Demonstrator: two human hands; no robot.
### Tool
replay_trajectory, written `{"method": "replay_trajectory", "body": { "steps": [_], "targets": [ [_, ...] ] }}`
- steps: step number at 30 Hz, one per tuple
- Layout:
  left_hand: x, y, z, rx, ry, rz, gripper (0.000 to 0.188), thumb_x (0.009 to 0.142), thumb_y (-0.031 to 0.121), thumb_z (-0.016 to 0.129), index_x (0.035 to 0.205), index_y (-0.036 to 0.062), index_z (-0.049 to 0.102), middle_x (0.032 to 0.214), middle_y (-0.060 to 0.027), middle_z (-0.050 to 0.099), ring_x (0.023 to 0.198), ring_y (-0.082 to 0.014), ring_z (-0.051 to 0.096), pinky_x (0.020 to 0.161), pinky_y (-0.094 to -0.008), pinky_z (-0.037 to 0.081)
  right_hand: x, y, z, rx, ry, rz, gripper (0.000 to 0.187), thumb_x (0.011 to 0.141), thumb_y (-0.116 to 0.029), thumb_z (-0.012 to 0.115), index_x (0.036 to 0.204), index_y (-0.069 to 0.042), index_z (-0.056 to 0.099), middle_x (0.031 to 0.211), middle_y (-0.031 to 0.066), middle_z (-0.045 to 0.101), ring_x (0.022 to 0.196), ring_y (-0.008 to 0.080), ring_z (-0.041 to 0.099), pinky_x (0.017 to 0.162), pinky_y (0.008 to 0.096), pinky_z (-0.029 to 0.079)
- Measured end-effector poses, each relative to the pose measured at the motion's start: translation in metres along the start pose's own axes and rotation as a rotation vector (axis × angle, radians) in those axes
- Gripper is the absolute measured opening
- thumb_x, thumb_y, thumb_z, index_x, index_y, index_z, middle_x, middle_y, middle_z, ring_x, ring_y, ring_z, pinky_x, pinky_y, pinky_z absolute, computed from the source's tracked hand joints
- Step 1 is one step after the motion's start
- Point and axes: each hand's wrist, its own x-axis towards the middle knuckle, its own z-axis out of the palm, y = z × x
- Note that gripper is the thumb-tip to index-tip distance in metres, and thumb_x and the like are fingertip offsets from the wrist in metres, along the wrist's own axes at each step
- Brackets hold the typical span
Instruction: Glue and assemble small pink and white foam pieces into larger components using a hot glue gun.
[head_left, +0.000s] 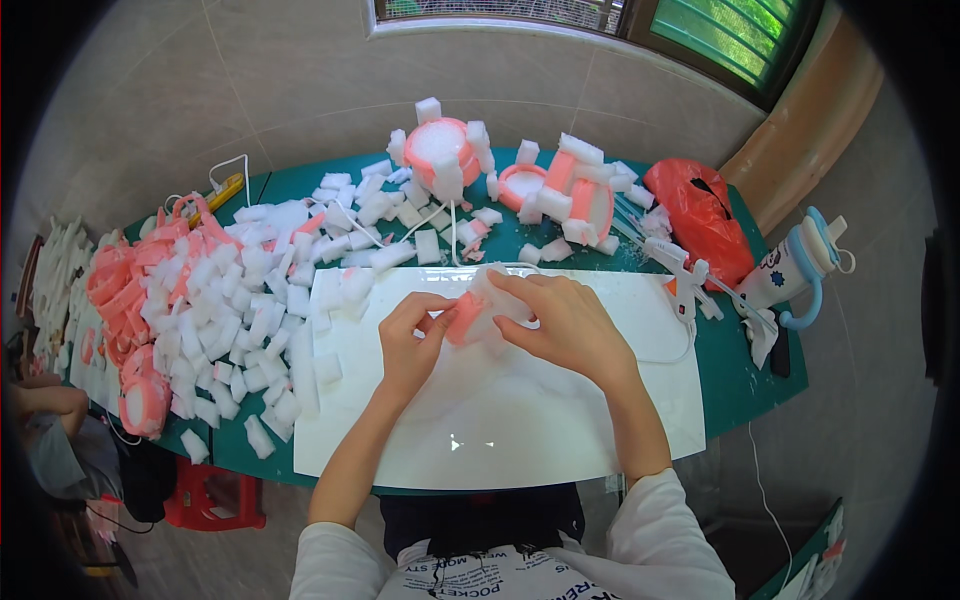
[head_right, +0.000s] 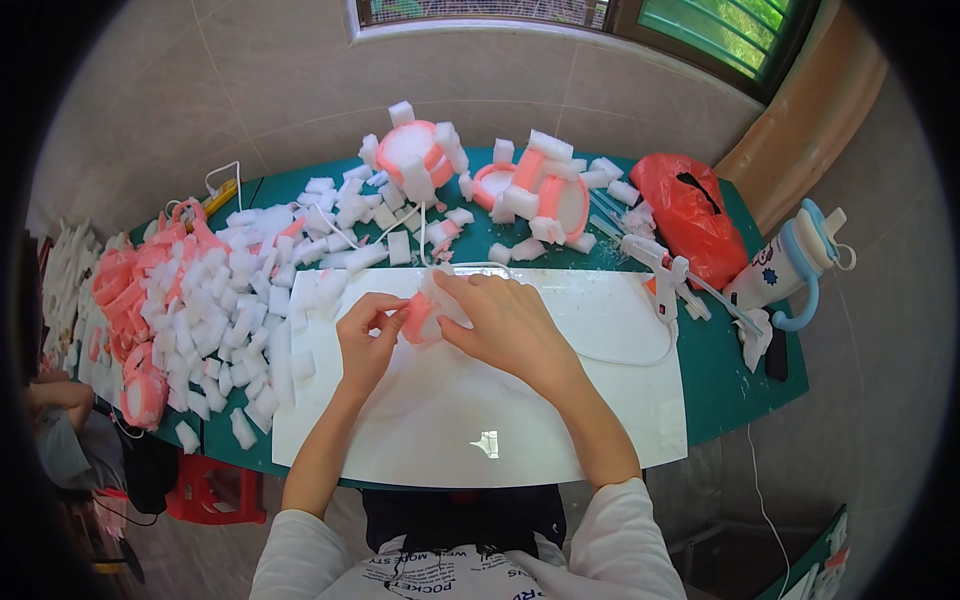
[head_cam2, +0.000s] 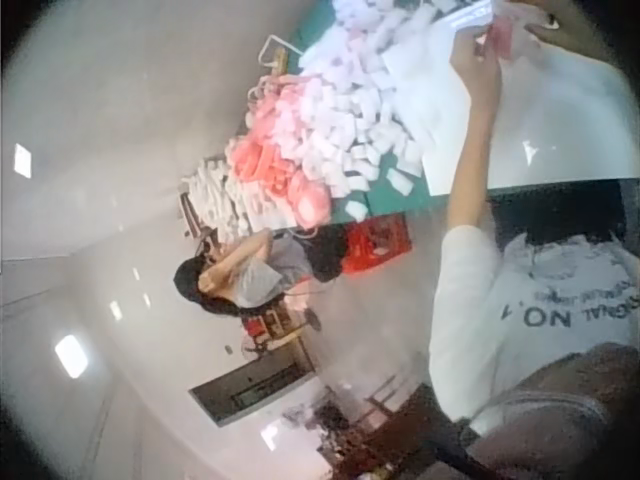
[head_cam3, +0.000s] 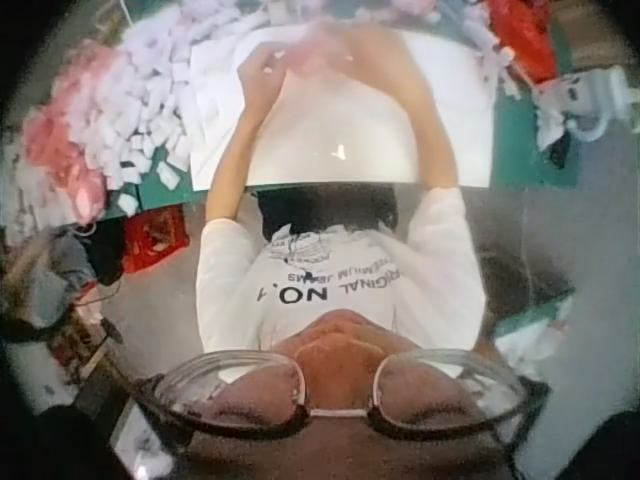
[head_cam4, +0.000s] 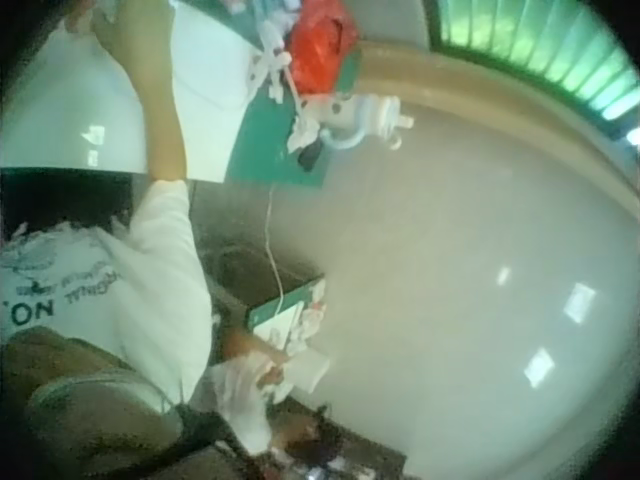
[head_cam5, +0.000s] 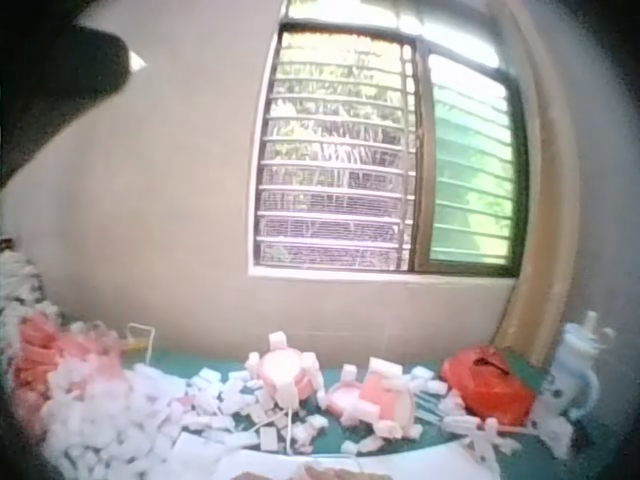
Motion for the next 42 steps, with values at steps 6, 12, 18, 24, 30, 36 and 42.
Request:
{"method": "replay_trajectory", "body": {
  "steps": [6,12,18,24,30,36,42],
  "targets": [
    [0.002,0.003,-0.002,0.039,0.051,-0.041,0.005,0.077,0.001,0.064,0.082,0.0008,0.064,0.077,-0.0032,0.061,0.052,-0.0068,0.043,0.05,-0.0203,0.035,-0.001,-0.001,0.003,-0.037,0.025,-0.029,0.046,0.076,-0.026,0.063,0.118,-0.009,0.057,0.096,0.0161,0.064,0.072,0.027,0.062,0.068,0.034,0.048],
    [0.002,-0.007,-0.002,-0.047,0.169,-0.102,0.003,0.078,0.002,0.063,0.081,0.0016,0.065,0.073,-0.003,0.06,0.05,-0.0072,0.038,0.049,-0.0211,0.031,-0.001,-0.003,0.001,-0.045,0.009,-0.007,0.046,0.076,-0.026,0.063,0.118,-0.01,0.056,0.094,0.0155,0.064,0.07,0.0257,0.062,0.066,0.0335,0.048],
    [0.006,0.0,-0.003,-0.054,0.093,-0.098,0.007,0.078,0.009,0.066,0.081,0.0025,0.065,0.073,-0.003,0.059,0.057,-0.0087,0.045,0.051,-0.0215,0.036,-0.002,0.0,0.001,-0.051,0.017,-0.006,0.047,0.076,-0.027,0.063,0.119,-0.011,0.056,0.09,0.0143,0.064,0.069,0.0241,0.062,0.064,0.0327,0.047],
    [0.005,-0.006,-0.004,0.009,-0.072,-0.006,0.01,0.075,0.009,0.068,0.082,0.0035,0.065,0.076,-0.0049,0.061,0.07,-0.0158,0.053,0.055,-0.0246,0.043,-0.002,0.0,0.002,-0.032,0.026,-0.016,0.046,0.076,-0.027,0.064,0.118,-0.009,0.057,0.089,0.0144,0.064,0.068,0.0242,0.062,0.064,0.0326,0.047],
    [0.004,-0.006,-0.002,0.269,0.028,0.267,0.008,0.072,0.005,0.068,0.078,0.0033,0.063,0.073,-0.0072,0.058,0.07,-0.0217,0.053,0.055,-0.0292,0.042,-0.002,0.0,0.002,-0.035,0.039,-0.021,0.046,0.075,-0.026,0.064,0.117,-0.009,0.057,0.088,0.0148,0.064,0.067,0.0241,0.061,0.064,0.0323,0.047],
    [0.004,-0.009,-0.002,0.38,0.061,0.334,0.009,0.072,0.002,0.064,0.071,0.0023,0.055,0.068,-0.0082,0.053,0.067,-0.0249,0.05,0.055,-0.0325,0.04,-0.002,-0.003,0.001,-0.056,0.02,-0.009,0.046,0.076,-0.026,0.064,0.118,-0.01,0.057,0.087,0.0142,0.064,0.067,0.0241,0.061,0.062,0.0326,0.047],
    [0.005,-0.005,-0.002,0.274,0.052,0.234,0.009,0.079,0.004,0.059,0.074,0.0015,0.052,0.071,-0.0083,0.052,0.067,-0.0245,0.048,0.056,-0.0328,0.039,-0.002,0.0,0.004,-0.054,0.04,-0.024,0.046,0.076,-0.027,0.064,0.119,-0.01,0.056,0.087,0.0137,0.064,0.067,0.0238,0.062,0.062,0.0325,0.047]
  ]
}}
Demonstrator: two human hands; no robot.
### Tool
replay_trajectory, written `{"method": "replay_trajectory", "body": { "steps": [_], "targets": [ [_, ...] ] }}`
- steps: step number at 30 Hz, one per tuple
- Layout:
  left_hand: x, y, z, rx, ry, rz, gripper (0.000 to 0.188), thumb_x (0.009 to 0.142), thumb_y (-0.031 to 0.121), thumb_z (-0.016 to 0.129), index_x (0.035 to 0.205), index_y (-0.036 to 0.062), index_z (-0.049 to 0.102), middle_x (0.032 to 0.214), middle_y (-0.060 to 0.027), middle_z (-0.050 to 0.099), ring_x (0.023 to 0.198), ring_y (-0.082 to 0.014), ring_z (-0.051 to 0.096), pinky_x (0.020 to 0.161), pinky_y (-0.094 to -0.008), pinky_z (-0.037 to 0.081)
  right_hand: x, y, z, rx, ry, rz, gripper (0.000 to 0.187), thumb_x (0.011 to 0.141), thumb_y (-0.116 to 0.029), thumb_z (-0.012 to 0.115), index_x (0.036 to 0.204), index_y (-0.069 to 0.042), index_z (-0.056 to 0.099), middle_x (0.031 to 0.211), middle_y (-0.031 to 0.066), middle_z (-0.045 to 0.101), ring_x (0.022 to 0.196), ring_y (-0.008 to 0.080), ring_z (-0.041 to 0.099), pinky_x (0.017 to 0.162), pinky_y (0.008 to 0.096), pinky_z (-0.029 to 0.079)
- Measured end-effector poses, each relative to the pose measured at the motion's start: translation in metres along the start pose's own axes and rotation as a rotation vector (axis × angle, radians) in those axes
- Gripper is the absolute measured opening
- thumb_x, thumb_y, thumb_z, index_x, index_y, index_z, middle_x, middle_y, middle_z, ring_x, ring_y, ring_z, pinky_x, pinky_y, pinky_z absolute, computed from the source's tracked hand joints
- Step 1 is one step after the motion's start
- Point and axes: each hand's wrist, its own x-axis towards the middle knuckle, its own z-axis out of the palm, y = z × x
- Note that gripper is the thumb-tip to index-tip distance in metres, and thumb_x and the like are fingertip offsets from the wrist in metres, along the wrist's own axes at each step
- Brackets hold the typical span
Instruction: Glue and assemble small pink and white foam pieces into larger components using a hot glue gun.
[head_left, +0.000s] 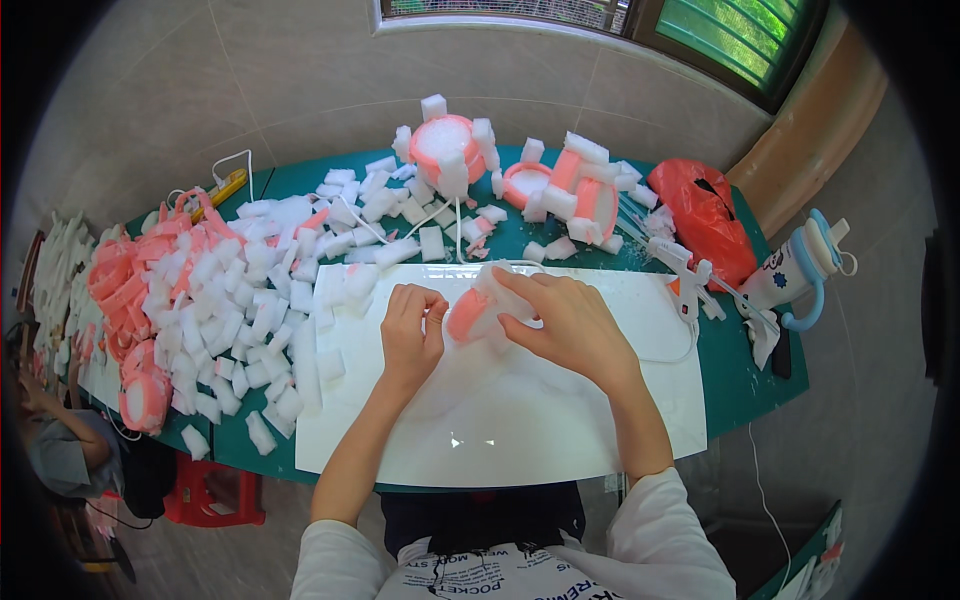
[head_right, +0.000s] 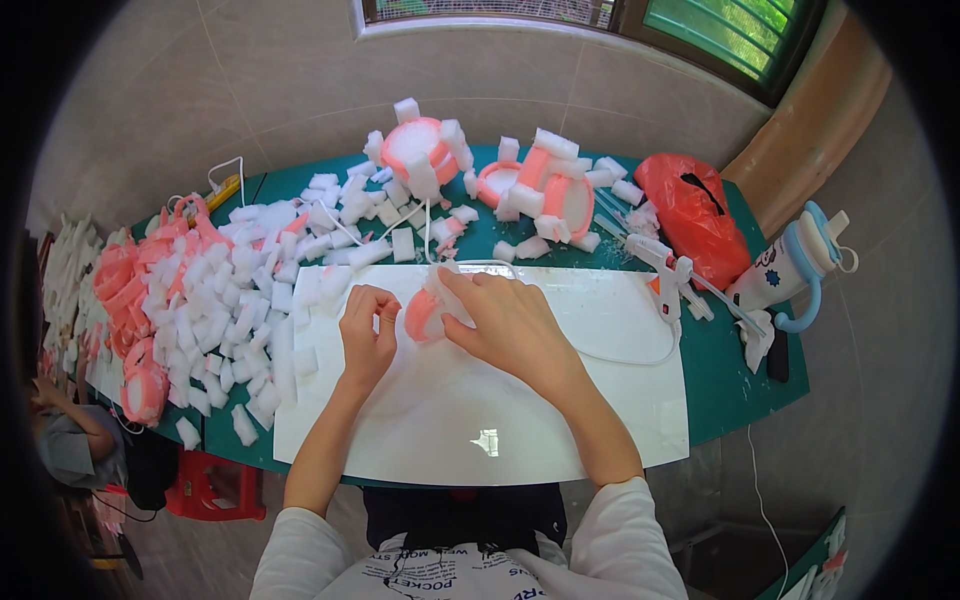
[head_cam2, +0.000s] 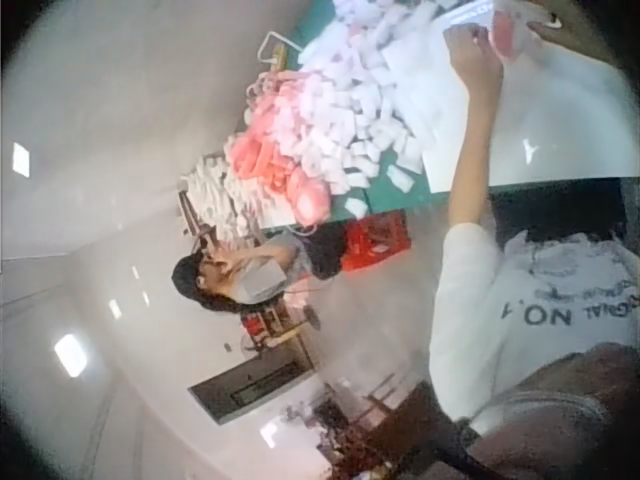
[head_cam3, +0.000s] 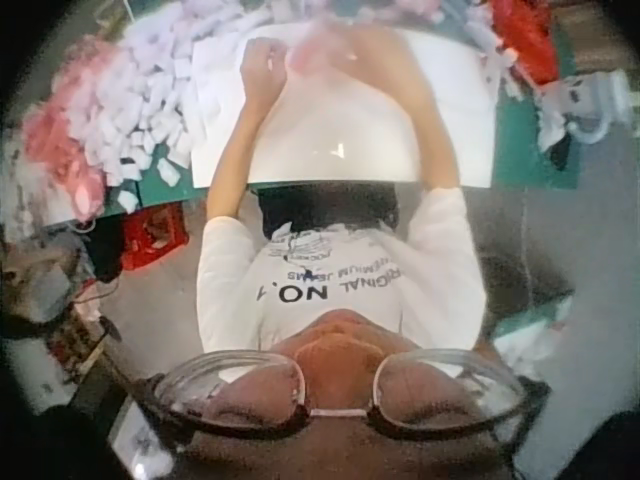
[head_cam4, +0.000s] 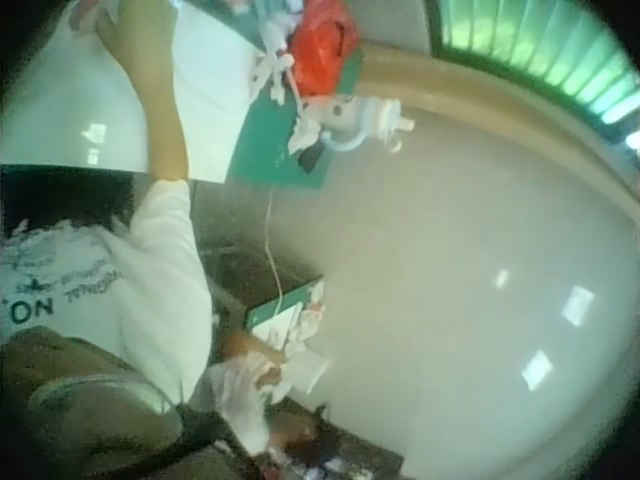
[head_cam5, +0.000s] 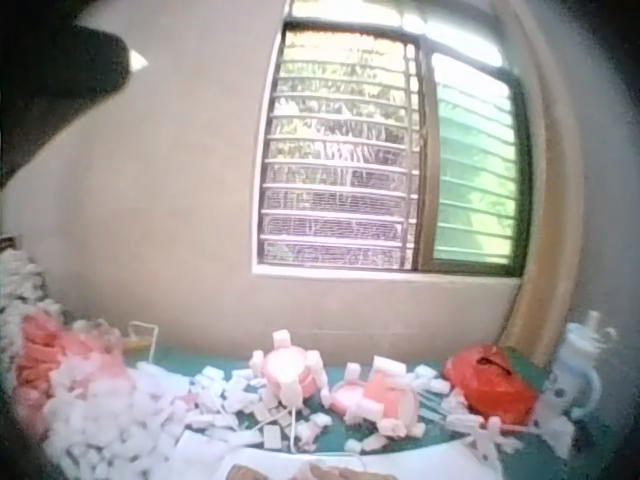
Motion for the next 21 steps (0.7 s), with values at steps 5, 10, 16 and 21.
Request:
{"method": "replay_trajectory", "body": {
  "steps": [5,10,16,21],
  "targets": [
    [-0.001,-0.002,-0.001,-0.109,0.003,-0.104,0.01,0.083,0.006,0.055,0.076,0.0003,0.051,0.071,-0.0086,0.051,0.066,-0.0233,0.047,0.056,-0.0317,0.037,0.0,0.001,0.0,-0.004,0.002,0.003,0.047,0.076,-0.027,0.065,0.119,-0.01,0.056,0.087,0.0138,0.064,0.067,0.0238,0.061,0.062,0.0327,0.047],
    [-0.002,-0.005,-0.006,-0.004,-0.082,-0.04,0.009,0.077,0.005,0.058,0.071,0.0016,0.052,0.063,-0.0067,0.05,0.059,-0.0215,0.048,0.052,-0.0309,0.038,0.0,0.002,-0.002,0.002,0.001,0.011,0.048,0.075,-0.026,0.064,0.119,-0.009,0.056,0.088,0.0144,0.063,0.068,0.0246,0.061,0.063,0.0331,0.047],
    [-0.001,0.003,-0.002,0.024,-0.108,0.043,0.01,0.069,0.006,0.064,0.069,0.0049,0.055,0.064,-0.0053,0.054,0.06,-0.021,0.053,0.051,-0.0297,0.042,0.001,0.002,-0.004,0.001,-0.018,0.042,0.048,0.075,-0.025,0.064,0.119,-0.008,0.056,0.093,0.016,0.063,0.072,0.0255,0.061,0.066,0.0339,0.047],
    [0.0,0.006,-0.002,0.088,-0.114,0.167,0.009,0.068,0.001,0.062,0.071,0.0036,0.054,0.064,-0.0058,0.053,0.059,-0.0219,0.052,0.05,-0.0308,0.041,0.001,0.001,-0.003,-0.024,-0.02,0.05,0.049,0.074,-0.024,0.064,0.119,-0.008,0.056,0.093,0.0163,0.063,0.074,0.0263,0.061,0.068,0.0345,0.047]
  ]
}}
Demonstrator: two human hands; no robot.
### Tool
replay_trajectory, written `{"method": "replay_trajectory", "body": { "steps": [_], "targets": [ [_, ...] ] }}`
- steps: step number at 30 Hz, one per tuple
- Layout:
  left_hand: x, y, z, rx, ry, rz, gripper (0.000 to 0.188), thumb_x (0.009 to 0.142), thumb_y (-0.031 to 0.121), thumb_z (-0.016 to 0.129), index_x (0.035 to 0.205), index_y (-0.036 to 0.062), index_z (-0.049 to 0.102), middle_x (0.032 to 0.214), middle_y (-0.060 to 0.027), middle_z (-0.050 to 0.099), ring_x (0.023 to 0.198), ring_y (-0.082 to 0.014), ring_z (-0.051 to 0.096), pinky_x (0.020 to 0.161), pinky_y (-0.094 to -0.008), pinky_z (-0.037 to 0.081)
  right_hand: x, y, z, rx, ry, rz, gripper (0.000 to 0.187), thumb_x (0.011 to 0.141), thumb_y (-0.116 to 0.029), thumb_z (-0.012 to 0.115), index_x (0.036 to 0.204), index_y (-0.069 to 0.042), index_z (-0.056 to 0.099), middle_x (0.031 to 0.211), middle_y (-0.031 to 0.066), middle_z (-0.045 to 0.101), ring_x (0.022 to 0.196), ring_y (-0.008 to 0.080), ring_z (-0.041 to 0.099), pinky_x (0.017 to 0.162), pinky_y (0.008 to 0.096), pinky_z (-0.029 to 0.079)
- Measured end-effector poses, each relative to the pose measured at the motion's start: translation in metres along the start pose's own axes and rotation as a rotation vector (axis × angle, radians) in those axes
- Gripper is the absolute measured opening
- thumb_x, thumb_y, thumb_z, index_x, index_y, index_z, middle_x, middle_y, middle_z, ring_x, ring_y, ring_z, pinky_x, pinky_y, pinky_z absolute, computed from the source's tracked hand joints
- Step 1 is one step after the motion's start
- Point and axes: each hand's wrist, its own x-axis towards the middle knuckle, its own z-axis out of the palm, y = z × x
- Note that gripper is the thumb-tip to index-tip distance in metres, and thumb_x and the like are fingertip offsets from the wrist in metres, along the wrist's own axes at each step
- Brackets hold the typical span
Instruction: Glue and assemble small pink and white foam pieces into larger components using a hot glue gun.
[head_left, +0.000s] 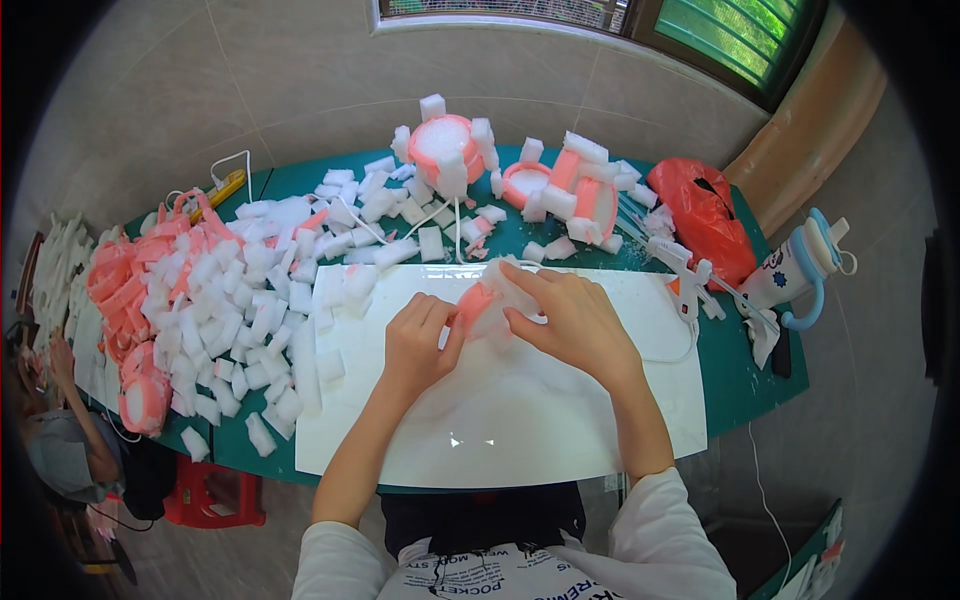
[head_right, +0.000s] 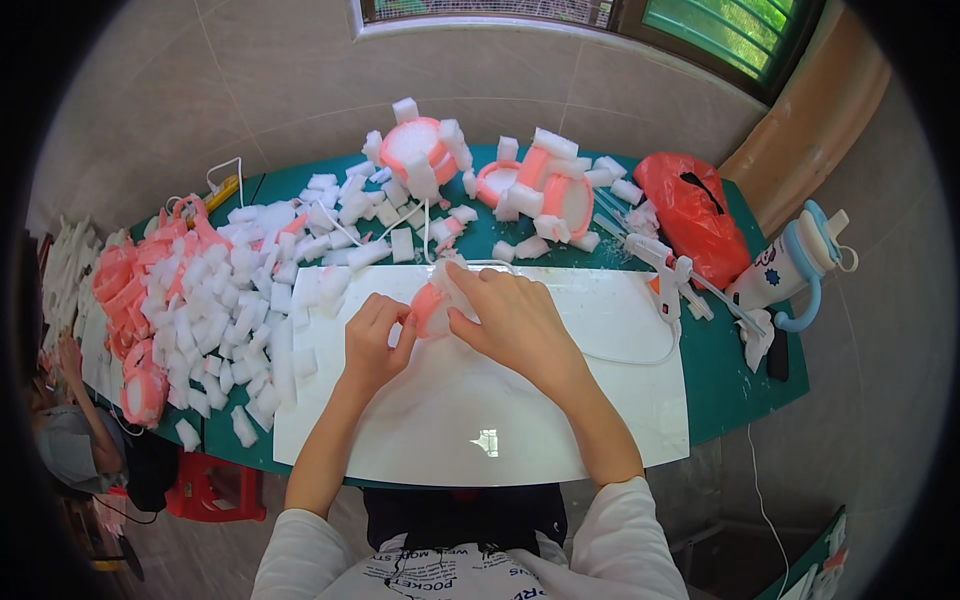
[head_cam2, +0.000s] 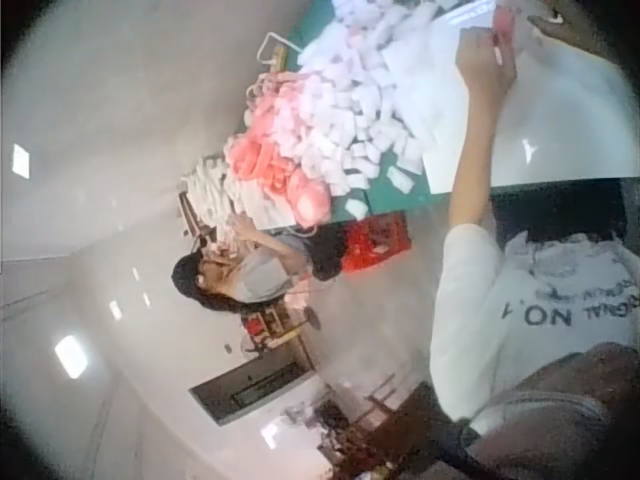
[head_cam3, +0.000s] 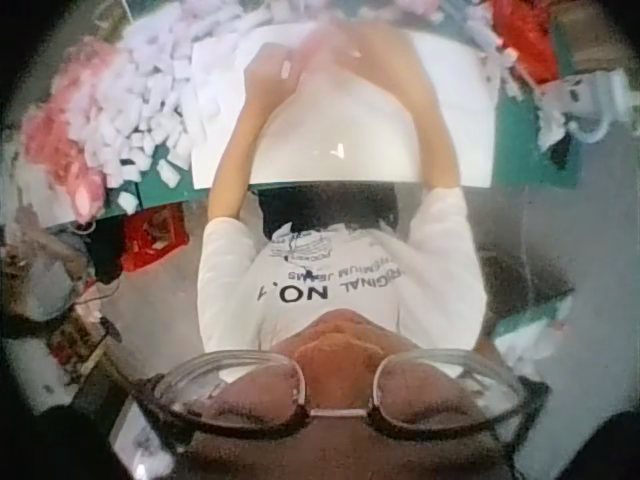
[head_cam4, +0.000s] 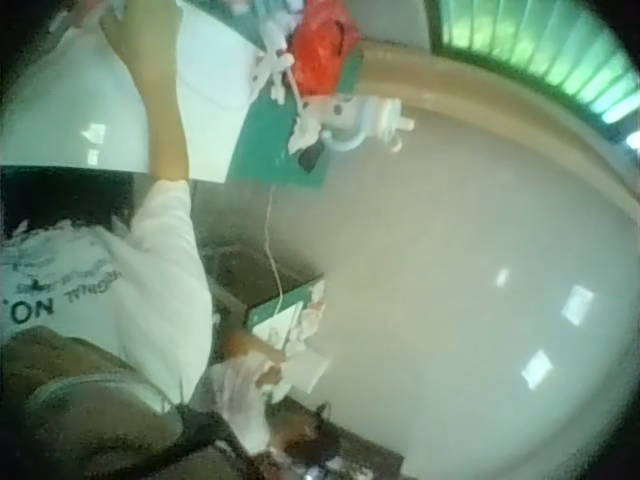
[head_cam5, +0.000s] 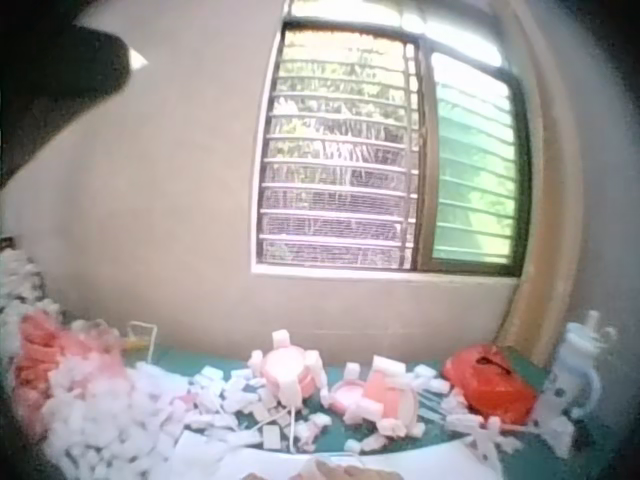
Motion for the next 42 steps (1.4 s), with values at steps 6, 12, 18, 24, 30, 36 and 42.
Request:
{"method": "replay_trajectory", "body": {
  "steps": [6,12,18,24,30,36,42],
  "targets": [
    [-0.002,-0.002,0.002,-0.013,-0.006,-0.042,0.01,0.071,-0.003,0.057,0.076,0.0014,0.05,0.068,-0.0093,0.05,0.061,-0.0246,0.05,0.052,-0.0327,0.04,-0.001,-0.002,-0.001,0.004,0.011,-0.01,0.049,0.074,-0.024,0.064,0.119,-0.008,0.056,0.09,0.0154,0.063,0.074,0.0268,0.06,0.066,0.035,0.047],
    [-0.003,-0.008,0.0,-0.257,0.08,-0.326,0.004,0.078,-0.002,0.051,0.079,-0.0011,0.048,0.071,-0.012,0.049,0.063,-0.0249,0.047,0.055,-0.0333,0.039,0.001,-0.001,-0.001,0.016,0.004,0.007,0.048,0.074,-0.025,0.064,0.119,-0.008,0.056,0.089,0.0144,0.063,0.073,0.0263,0.06,0.065,0.0348,0.047],
    [-0.002,-0.005,-0.001,-0.146,0.013,-0.201,0.015,0.077,0.007,0.061,0.085,0.0005,0.051,0.08,-0.0115,0.053,0.073,-0.0246,0.051,0.062,-0.0335,0.041,0.0,0.002,-0.002,0.017,0.025,0.019,0.049,0.074,-0.025,0.064,0.119,-0.008,0.056,0.094,0.0147,0.063,0.074,0.0254,0.06,0.066,0.0341,0.047],
    [0.002,-0.002,0.001,-0.017,-0.114,-0.051,0.034,0.067,0.017,0.074,0.093,0.0034,0.057,0.083,-0.009,0.057,0.081,-0.0251,0.053,0.068,-0.0338,0.043,0.0,0.003,-0.002,0.023,0.024,0.011,0.048,0.074,-0.025,0.064,0.119,-0.008,0.056,0.098,0.0156,0.063,0.076,0.0253,0.06,0.068,0.0339,0.048],
    [-0.007,-0.008,0.005,-0.136,-0.223,-0.215,0.033,0.065,0.016,0.076,0.09,0.0025,0.058,0.08,-0.0092,0.056,0.071,-0.0239,0.055,0.062,-0.0315,0.046,0.001,0.0,-0.003,0.02,0.016,0.026,0.048,0.074,-0.025,0.064,0.119,-0.008,0.056,0.097,0.0162,0.063,0.076,0.026,0.06,0.068,0.0344,0.048],
    [-0.008,-0.008,0.008,-0.168,-0.201,-0.221,0.029,0.065,0.012,0.075,0.086,0.001,0.058,0.077,-0.0096,0.055,0.068,-0.0241,0.055,0.059,-0.0312,0.046,0.0,0.003,0.002,-0.017,0.045,-0.039,0.047,0.074,-0.023,0.062,0.116,-0.006,0.055,0.086,0.016,0.063,0.075,0.0289,0.061,0.064,0.0374,0.047],
    [-0.01,-0.01,0.009,-0.137,-0.198,-0.205,0.029,0.065,0.01,0.076,0.085,-0.0004,0.059,0.076,-0.0087,0.057,0.065,-0.0204,0.056,0.059,-0.0278,0.047,0.001,0.001,0.002,-0.018,0.032,-0.045,0.046,0.073,-0.023,0.062,0.115,-0.005,0.056,0.083,0.0157,0.063,0.073,0.0296,0.06,0.064,0.0382,0.046]
  ]
}}
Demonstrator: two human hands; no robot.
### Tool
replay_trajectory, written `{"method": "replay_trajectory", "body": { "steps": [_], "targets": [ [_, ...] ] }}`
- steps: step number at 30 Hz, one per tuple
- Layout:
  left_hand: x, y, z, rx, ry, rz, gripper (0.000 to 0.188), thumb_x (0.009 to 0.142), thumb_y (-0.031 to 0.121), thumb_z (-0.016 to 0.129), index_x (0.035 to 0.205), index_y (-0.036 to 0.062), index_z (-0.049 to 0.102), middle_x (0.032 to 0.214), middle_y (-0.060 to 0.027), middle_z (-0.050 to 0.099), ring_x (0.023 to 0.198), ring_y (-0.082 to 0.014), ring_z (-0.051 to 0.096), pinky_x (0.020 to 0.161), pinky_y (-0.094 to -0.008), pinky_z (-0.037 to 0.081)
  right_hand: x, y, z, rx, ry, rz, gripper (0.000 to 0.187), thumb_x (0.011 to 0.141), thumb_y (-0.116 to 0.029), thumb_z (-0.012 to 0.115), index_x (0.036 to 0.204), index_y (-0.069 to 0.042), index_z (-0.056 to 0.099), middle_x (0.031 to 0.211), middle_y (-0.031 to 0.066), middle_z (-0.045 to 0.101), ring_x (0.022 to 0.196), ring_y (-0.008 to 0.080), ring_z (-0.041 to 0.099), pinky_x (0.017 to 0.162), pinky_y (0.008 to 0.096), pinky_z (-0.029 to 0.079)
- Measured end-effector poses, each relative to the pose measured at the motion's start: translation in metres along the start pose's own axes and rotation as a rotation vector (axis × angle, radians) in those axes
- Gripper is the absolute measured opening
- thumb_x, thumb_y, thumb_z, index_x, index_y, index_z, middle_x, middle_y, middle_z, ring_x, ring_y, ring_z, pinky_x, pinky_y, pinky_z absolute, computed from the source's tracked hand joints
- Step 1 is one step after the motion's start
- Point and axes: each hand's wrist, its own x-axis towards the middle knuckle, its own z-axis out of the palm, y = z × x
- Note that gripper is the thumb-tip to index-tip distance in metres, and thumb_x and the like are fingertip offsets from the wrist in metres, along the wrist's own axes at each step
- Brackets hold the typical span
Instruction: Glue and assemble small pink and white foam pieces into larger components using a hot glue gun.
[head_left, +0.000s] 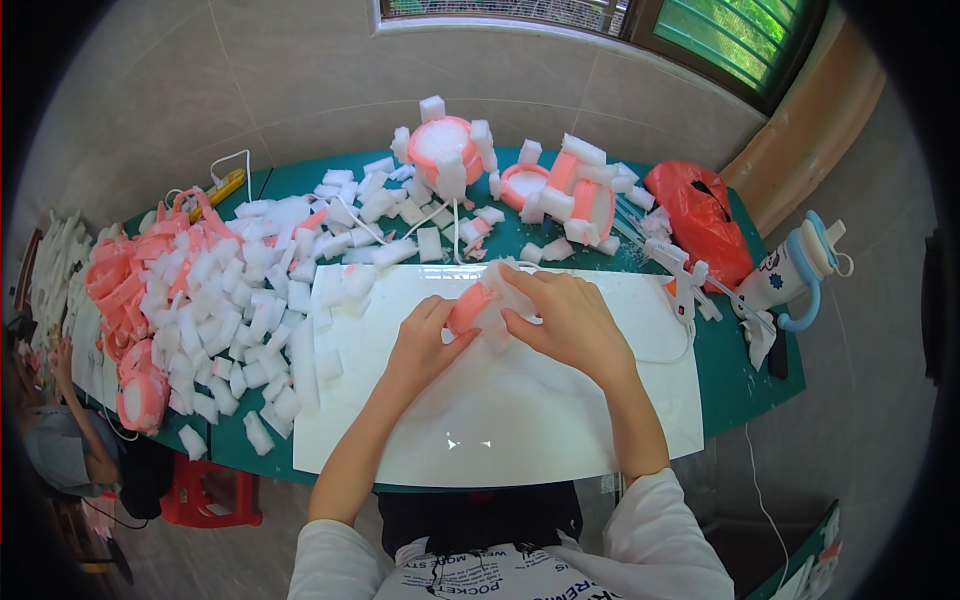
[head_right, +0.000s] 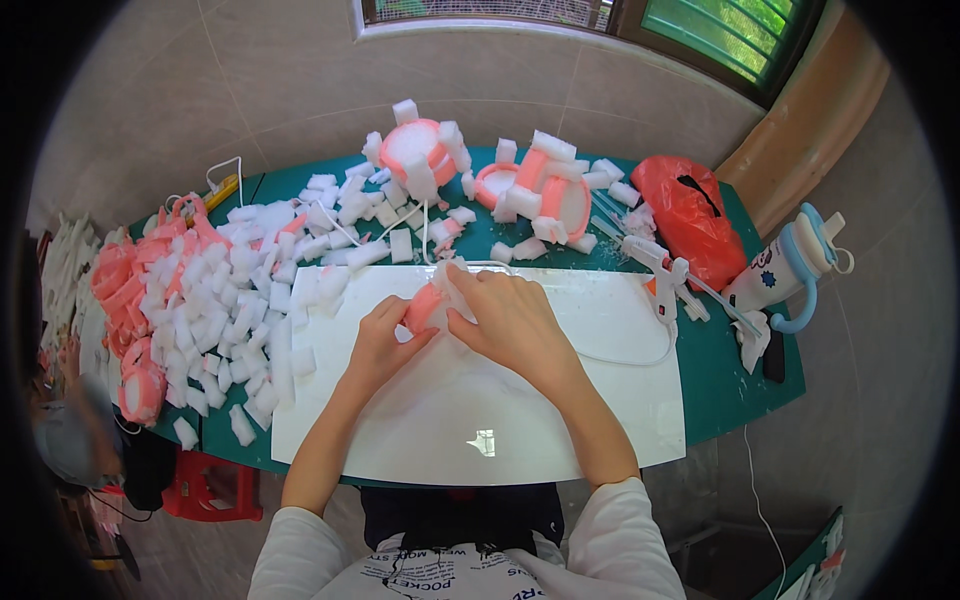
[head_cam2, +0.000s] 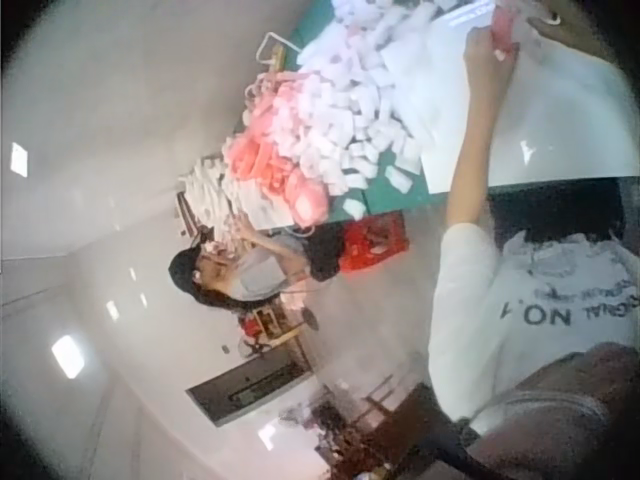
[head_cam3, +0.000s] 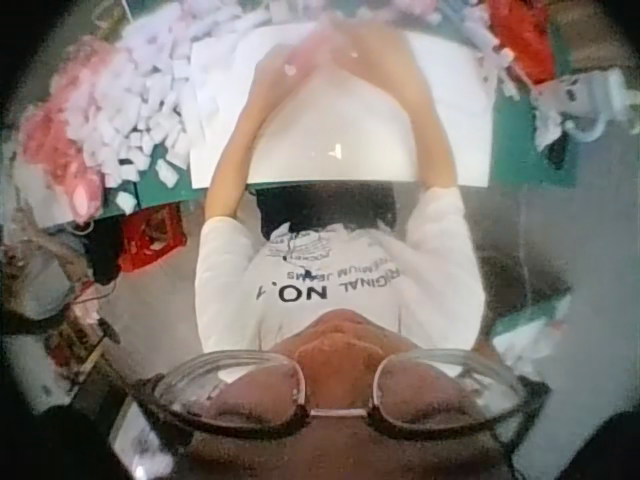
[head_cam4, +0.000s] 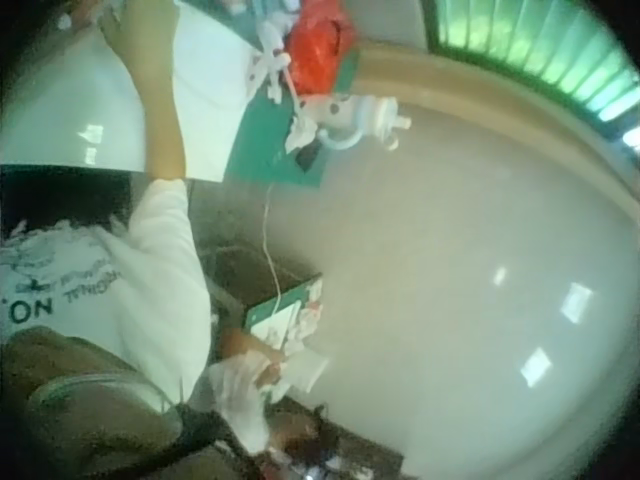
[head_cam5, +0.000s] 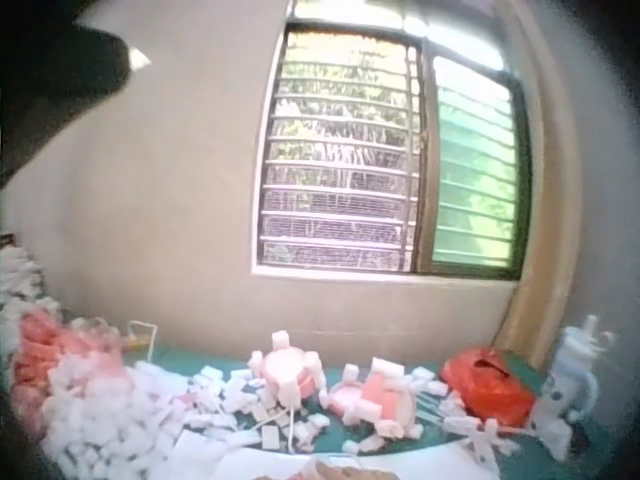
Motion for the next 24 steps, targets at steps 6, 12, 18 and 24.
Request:
{"method": "replay_trajectory", "body": {
  "steps": [6,12,18,24],
  "targets": [
    [0.002,0.003,-0.001,-0.048,-0.021,-0.025,0.029,0.067,0.01,0.075,0.088,0.0001,0.058,0.077,-0.0098,0.055,0.068,-0.023,0.056,0.06,-0.0303,0.046,-0.001,0.002,0.003,0.013,0.028,0.016,0.046,0.074,-0.023,0.064,0.117,-0.006,0.057,0.088,0.0156,0.063,0.071,0.027,0.06,0.065,0.0351,0.046],
    [0.001,0.003,-0.003,-0.137,-0.054,-0.085,0.035,0.068,0.01,0.073,0.098,-0.0005,0.057,0.083,-0.0109,0.057,0.074,-0.0231,0.059,0.068,-0.0308,0.049,0.002,0.001,-0.003,0.016,0.029,0.008,0.047,0.076,-0.023,0.064,0.119,-0.007,0.055,0.091,0.0143,0.063,0.069,0.0241,0.059,0.062,0.0329,0.046],
    [0.009,0.005,-0.013,-0.296,0.074,-0.172,0.039,0.071,0.009,0.072,0.105,-0.0006,0.057,0.091,-0.0083,0.062,0.077,-0.0151,0.06,0.076,-0.0274,0.051,-0.005,0.022,-0.001,0.089,0.13,0.015,0.05,0.073,-0.02,0.069,0.118,-0.004,0.055,0.089,0.0119,0.059,0.067,0.0192,0.052,0.059,0.0289,0.044],
    [0.011,0.002,-0.023,-0.385,0.135,-0.27,0.038,0.072,0.01,0.072,0.107,0.0013,0.059,0.092,-0.0065,0.063,0.08,-0.0141,0.06,0.077,-0.0258,0.049,-0.016,0.043,0.021,0.214,-0.008,0.133,0.054,0.071,-0.025,0.07,0.116,0.001,0.054,0.085,0.012,0.056,0.069,0.0215,0.053,0.065,0.0318,0.045]
  ]
}}
